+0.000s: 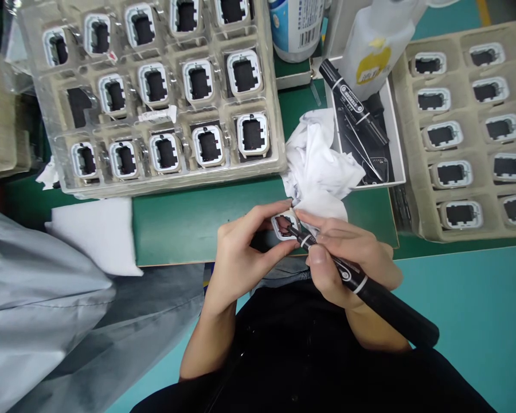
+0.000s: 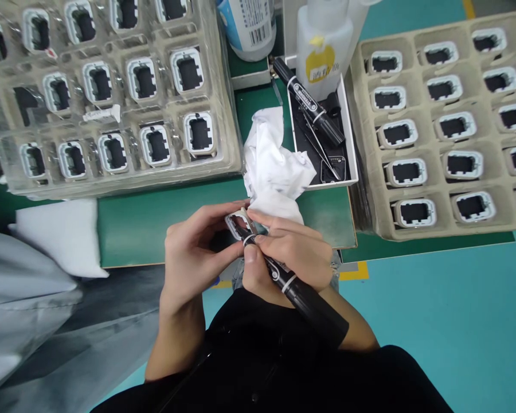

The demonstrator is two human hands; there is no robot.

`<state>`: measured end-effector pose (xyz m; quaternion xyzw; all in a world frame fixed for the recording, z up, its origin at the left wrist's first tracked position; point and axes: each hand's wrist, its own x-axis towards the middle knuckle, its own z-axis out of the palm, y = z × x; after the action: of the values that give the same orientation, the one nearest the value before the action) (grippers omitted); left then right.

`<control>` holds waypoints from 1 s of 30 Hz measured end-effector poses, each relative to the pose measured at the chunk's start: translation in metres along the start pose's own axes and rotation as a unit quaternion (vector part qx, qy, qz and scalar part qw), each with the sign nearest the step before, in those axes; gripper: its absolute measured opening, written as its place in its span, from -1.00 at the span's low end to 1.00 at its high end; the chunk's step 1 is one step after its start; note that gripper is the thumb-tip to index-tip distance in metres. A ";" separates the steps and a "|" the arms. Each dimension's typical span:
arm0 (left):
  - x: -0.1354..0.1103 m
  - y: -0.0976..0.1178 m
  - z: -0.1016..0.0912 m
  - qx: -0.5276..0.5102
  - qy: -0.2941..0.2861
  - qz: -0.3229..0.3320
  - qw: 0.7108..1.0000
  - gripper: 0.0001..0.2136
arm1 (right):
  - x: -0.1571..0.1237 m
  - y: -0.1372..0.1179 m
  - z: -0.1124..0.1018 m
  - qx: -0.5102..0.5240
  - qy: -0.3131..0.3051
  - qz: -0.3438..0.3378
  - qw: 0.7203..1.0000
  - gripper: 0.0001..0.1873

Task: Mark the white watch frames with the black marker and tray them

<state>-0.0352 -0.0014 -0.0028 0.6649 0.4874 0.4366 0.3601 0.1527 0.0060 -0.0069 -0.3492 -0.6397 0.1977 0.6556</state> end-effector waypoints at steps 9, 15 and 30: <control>0.002 0.004 0.009 0.072 0.041 0.071 0.994 -0.52 | 0.009 -0.001 -0.007 -0.049 -0.058 -0.028 0.997 -0.72; 0.002 0.004 0.011 0.094 0.044 0.091 0.991 -0.59 | 0.007 -0.004 -0.004 -0.084 -0.046 0.000 0.995 -0.74; 0.001 0.007 0.011 0.125 0.039 0.106 0.986 -0.64 | 0.010 -0.006 -0.002 -0.082 -0.029 0.006 0.996 -0.78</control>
<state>-0.0229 -0.0023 -0.0005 0.7346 0.4790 0.4338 0.2066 0.1542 0.0084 0.0044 -0.3996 -0.6704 0.1593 0.6045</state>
